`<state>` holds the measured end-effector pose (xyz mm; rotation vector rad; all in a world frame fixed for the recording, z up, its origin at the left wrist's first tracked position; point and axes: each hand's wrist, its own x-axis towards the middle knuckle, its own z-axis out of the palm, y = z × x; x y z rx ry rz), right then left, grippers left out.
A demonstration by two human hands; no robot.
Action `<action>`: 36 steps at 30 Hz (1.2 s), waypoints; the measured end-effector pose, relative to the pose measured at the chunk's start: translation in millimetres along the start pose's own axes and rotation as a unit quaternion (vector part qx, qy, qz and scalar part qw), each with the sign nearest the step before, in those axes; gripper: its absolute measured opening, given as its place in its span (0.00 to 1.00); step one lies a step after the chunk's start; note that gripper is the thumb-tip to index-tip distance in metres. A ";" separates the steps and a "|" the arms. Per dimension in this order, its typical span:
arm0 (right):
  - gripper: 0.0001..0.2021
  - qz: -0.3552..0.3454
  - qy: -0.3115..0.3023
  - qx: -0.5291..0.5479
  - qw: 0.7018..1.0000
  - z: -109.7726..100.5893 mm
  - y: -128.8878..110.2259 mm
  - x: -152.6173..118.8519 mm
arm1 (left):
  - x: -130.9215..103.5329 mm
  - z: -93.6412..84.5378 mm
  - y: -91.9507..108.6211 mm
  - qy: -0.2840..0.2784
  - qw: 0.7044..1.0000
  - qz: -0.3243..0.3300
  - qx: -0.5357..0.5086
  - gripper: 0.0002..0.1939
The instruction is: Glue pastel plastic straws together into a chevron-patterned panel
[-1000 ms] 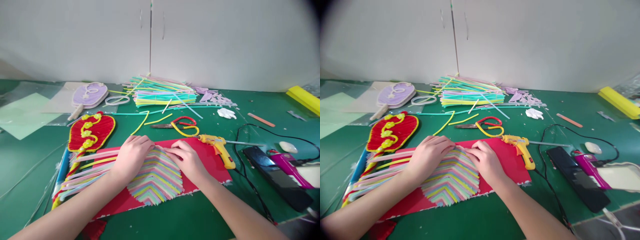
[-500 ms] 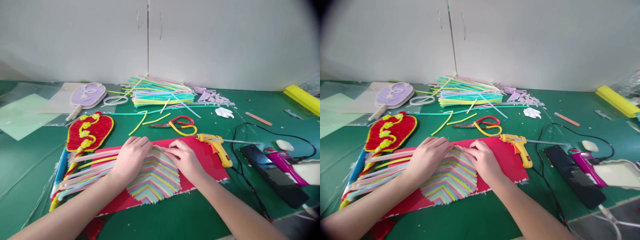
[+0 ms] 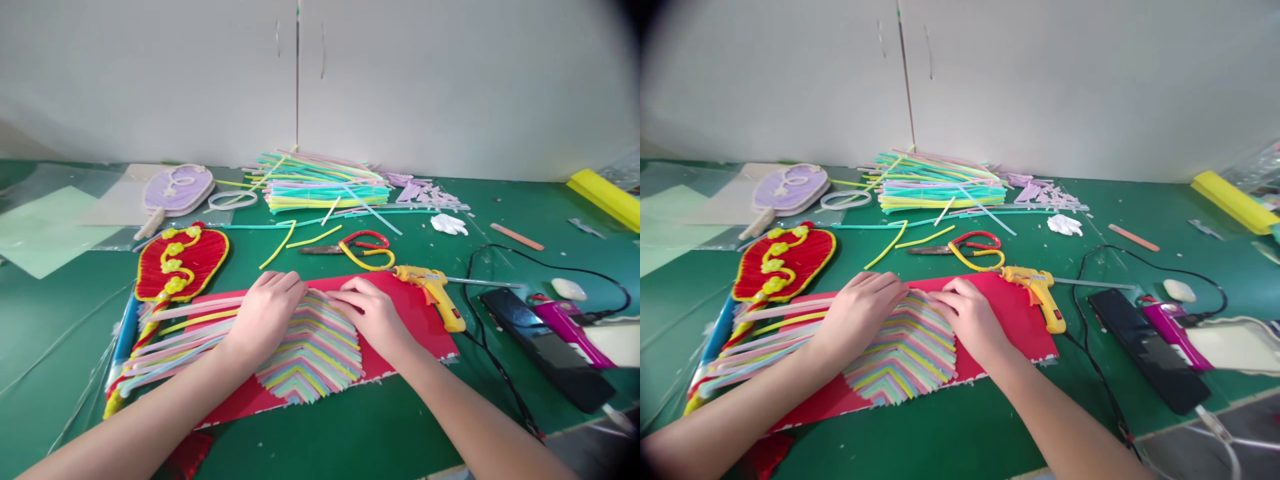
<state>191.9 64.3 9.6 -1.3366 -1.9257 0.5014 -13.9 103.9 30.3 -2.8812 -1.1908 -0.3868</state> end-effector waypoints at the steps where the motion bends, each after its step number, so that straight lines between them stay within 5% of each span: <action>1: 0.10 0.013 -0.003 0.009 1.000 -4.0 0.9 0.9 | -0.5 1.1 -0.6 0.006 1.000 -0.002 0.001 0.10; 8: 0.04 0.088 -0.041 0.023 0.995 -29.6 8.6 3.0 | -4.0 4.1 -1.1 0.021 1.000 -0.004 0.000 0.09; 16: 0.03 0.079 -0.063 0.045 0.994 -23.1 0.5 3.7 | -4.3 3.2 -3.0 0.031 0.999 0.001 0.014 0.10; 21: 0.03 0.085 -0.061 0.037 0.994 -23.5 1.7 2.3 | -18.0 1.2 26.9 0.106 0.985 0.009 0.133 0.19; 26: 0.04 0.094 -0.064 0.018 0.993 -24.5 2.5 1.6 | -36.5 8.5 64.4 0.068 0.986 -0.030 0.146 0.33; 36: 0.05 0.080 -0.054 0.001 0.995 -22.2 3.9 0.5 | -34.6 11.0 64.2 0.041 0.993 -0.029 0.110 0.32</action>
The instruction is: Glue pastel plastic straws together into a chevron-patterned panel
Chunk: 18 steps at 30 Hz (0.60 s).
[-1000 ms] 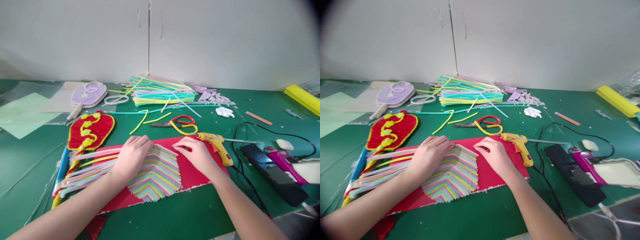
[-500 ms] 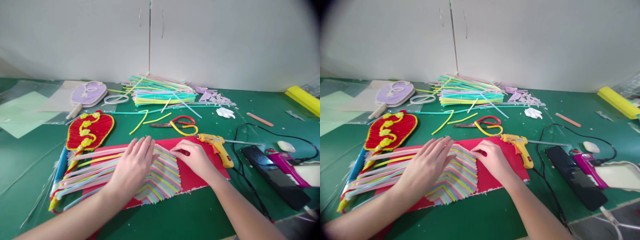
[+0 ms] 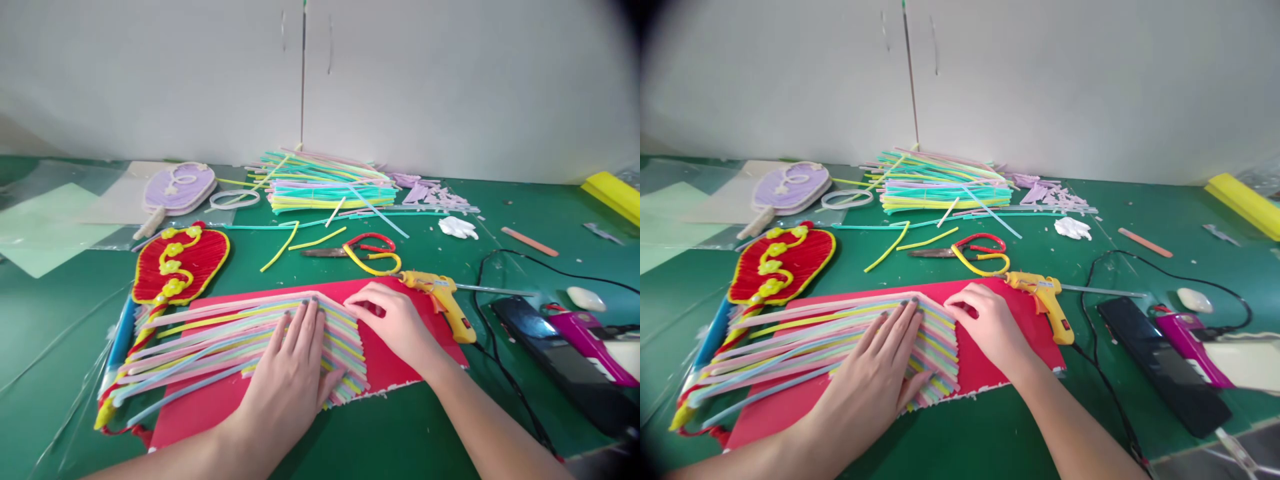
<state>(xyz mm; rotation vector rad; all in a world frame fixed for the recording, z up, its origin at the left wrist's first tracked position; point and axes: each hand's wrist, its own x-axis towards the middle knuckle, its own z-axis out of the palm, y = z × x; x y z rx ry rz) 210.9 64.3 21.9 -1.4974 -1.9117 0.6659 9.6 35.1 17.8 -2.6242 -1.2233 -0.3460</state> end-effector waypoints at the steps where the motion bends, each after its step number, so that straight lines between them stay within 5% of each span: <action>1: 0.05 0.003 -0.002 0.001 1.000 -0.1 -0.1 0.2 | 0.5 -0.4 -0.6 -0.003 1.000 0.003 -0.003 0.32; 18: 0.06 -0.011 0.011 0.023 1.000 3.3 -0.3 2.7 | 0.1 -0.3 -2.9 -0.009 1.000 -0.011 -0.027 0.30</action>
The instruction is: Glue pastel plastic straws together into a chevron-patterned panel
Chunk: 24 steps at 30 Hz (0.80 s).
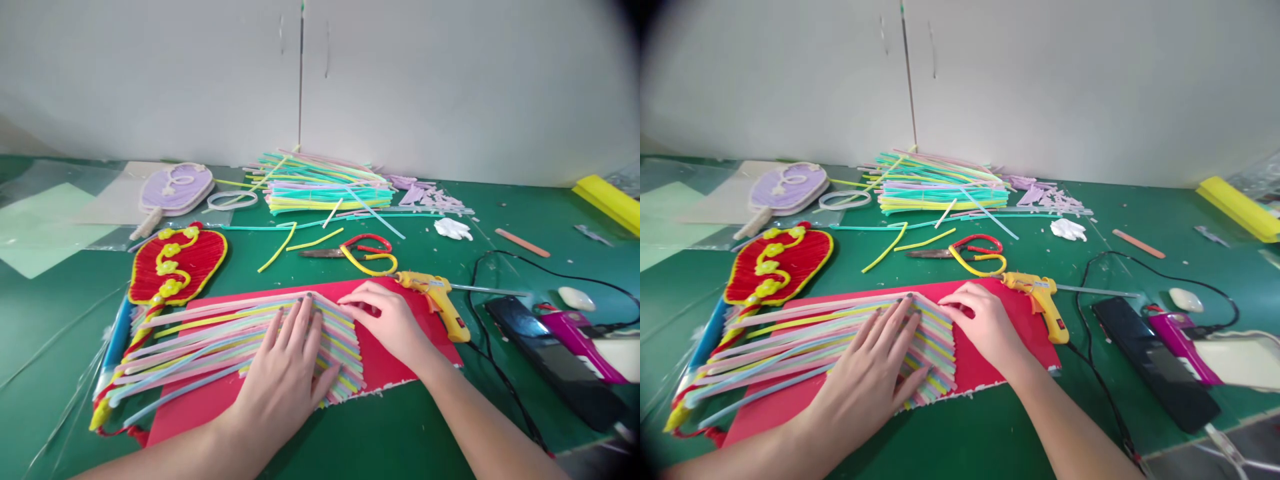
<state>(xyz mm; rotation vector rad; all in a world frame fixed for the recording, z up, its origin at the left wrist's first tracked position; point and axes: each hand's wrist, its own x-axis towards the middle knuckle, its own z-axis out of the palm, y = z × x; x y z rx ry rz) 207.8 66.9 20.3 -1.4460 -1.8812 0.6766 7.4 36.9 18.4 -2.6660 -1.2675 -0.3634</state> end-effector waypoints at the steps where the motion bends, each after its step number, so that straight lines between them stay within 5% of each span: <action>1: 0.07 -0.010 0.015 -0.008 1.000 2.3 -0.1 0.3 | -0.5 0.4 0.3 0.002 1.000 -0.006 -0.001 0.30; 9: 0.14 -0.071 0.016 -0.097 0.993 22.1 -10.4 -0.8 | -2.2 3.5 2.8 -0.004 1.000 -0.011 -0.008 0.30; 24: 0.16 -0.083 -0.006 -0.090 0.992 23.2 -10.4 -0.3 | -1.1 4.5 1.0 -0.002 0.999 -0.012 -0.033 0.30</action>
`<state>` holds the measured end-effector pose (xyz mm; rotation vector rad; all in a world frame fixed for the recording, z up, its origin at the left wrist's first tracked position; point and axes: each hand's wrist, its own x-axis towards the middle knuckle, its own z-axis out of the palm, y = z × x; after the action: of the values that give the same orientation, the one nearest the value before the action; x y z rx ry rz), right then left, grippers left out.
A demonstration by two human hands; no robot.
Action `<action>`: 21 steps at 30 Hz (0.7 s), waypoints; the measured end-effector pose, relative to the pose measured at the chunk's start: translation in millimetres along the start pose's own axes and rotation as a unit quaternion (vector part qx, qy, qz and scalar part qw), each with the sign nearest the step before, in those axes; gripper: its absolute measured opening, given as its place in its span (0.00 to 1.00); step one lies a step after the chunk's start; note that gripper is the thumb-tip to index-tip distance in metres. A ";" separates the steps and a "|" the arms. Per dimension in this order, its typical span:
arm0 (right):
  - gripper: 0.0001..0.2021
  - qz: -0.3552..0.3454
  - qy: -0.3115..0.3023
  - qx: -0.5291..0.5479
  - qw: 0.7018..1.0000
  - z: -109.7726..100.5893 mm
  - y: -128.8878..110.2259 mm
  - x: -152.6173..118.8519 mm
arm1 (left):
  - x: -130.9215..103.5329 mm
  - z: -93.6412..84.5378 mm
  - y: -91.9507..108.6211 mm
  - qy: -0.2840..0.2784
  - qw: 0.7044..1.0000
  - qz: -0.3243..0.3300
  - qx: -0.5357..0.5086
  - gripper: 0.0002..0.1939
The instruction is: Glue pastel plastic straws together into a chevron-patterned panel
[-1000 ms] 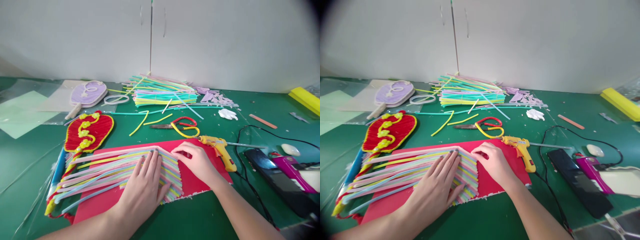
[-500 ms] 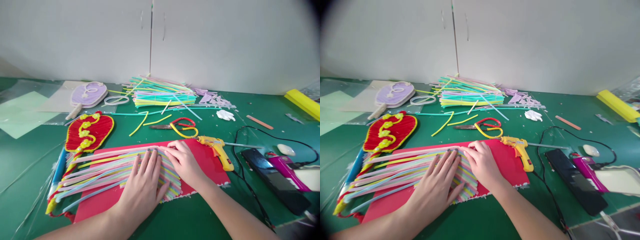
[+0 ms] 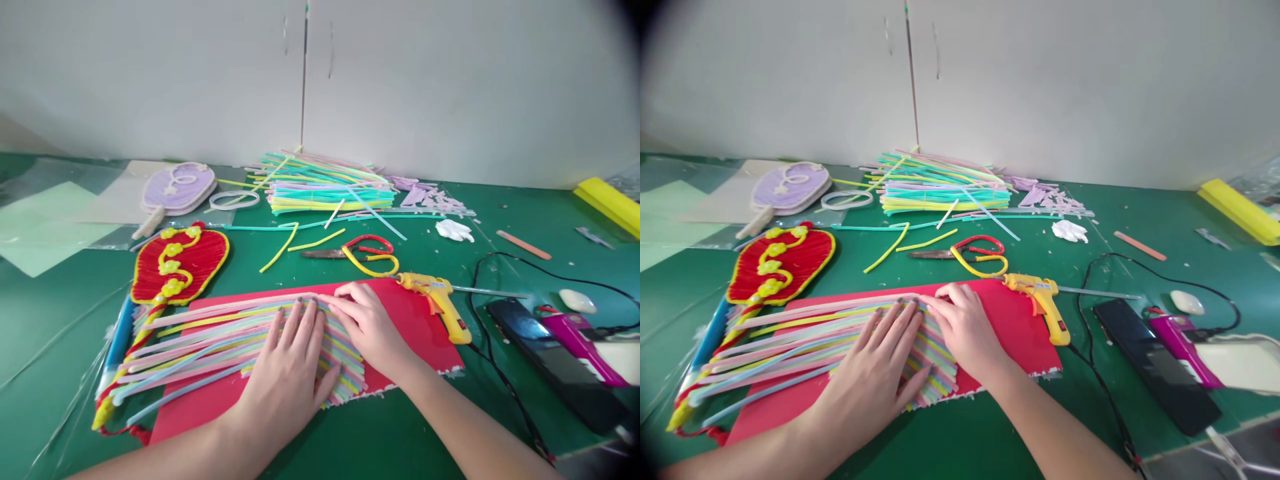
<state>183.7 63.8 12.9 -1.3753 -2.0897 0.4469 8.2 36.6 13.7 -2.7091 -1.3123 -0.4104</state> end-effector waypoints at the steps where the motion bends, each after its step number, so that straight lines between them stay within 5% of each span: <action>1: 0.16 0.003 0.004 0.009 1.000 0.1 0.7 0.0 | -0.2 0.4 0.1 0.002 1.000 0.000 0.001 0.30; 12: 0.12 0.041 0.123 0.030 0.991 0.0 7.1 -0.4 | -1.2 2.6 2.4 0.017 1.000 -0.005 0.009 0.28; 16: 0.10 0.050 0.130 -0.104 0.985 -27.7 26.0 -4.5 | -0.7 2.5 2.1 0.026 1.000 0.003 0.017 0.28; 21: 0.09 0.183 0.184 -0.223 0.940 -79.2 68.3 -34.8 | -1.4 4.9 0.2 0.038 0.999 0.016 0.024 0.27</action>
<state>293.0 56.8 24.7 -1.9522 -1.6837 -0.1565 8.5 36.4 8.7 -2.6443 -1.2409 -0.4668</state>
